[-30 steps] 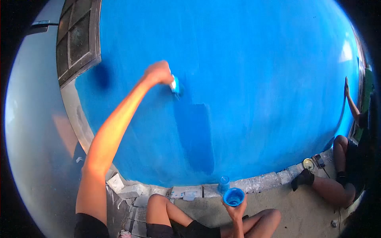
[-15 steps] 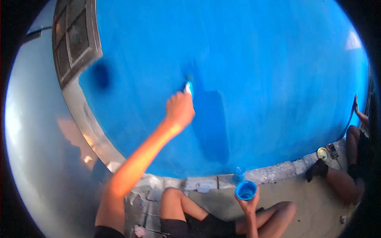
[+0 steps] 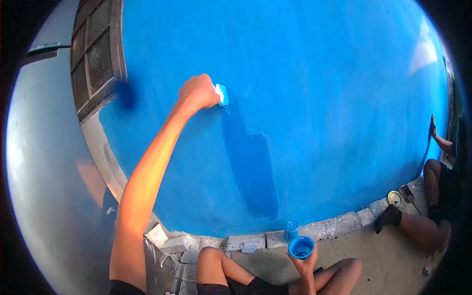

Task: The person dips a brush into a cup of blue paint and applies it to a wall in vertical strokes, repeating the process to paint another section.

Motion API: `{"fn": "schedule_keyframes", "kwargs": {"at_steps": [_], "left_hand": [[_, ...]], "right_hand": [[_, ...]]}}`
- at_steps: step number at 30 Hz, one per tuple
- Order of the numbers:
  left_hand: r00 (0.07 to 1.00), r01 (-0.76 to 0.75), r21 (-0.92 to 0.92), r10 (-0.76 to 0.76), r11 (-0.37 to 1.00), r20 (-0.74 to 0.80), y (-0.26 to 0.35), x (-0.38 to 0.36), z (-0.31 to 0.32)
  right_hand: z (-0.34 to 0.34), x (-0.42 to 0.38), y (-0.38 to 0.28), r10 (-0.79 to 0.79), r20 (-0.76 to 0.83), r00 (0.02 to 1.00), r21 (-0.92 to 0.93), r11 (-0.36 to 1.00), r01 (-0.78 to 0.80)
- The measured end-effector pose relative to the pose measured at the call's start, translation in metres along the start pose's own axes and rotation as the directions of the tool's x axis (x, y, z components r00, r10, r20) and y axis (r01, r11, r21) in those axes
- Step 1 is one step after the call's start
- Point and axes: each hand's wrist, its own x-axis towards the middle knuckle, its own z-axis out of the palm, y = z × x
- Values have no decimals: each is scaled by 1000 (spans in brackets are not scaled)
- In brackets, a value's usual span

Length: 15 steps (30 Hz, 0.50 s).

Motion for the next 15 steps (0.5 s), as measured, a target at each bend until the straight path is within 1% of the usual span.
{"fn": "schedule_keyframes", "kwargs": {"at_steps": [2, 4, 5, 6, 7, 8, 9, 10, 11, 13, 15], "left_hand": [[992, -34, -7, 33, 999, -125, 5, -15, -5], [994, -60, -72, 53, 996, -96, 14, -29, 1], [995, -66, -103, 58, 992, -77, 18, -38, 9], [991, -66, -37, 61, 997, -115, 22, -46, 32], [970, -156, 23, 158, 987, -185, 19, -57, 64], [955, -207, 1, 203, 978, -215, 19, -71, 95], [965, -217, -18, 212, 976, -152, 24, -92, 110], [959, -257, -7, 254, 966, -125, 23, -108, 130], [962, -269, -16, 268, 963, -42, 24, -116, 135], [952, -275, -42, 278, 960, 130, 21, -131, 138], [947, -261, -37, 263, 965, 184, 17, -128, 123]], "right_hand": [[-1, 0, -3, 2, -11, 1000, 19, 1000, -2], [-2, 3, -11, -16, -11, 1000, 65, 998, 17], [-1, 1, -6, -24, -9, 1000, 53, 998, 25], [0, 1, 3, -34, -3, 999, 40, 999, 34], [1, 2, 8, -48, 0, 999, 27, 998, 48], [1, 2, 0, -27, 7, 1000, 33, 999, 26], [0, 2, -8, -5, 15, 1000, 39, 999, 5], [1, 3, -10, 1, 18, 1000, 39, 999, -2], [2, 0, -9, 7, 15, 1000, 31, 1000, -7], [5, -4, -3, 11, 19, 1000, -3, 1000, -11], [1, 0, 0, -15, 20, 1000, -37, 999, 16]]}}
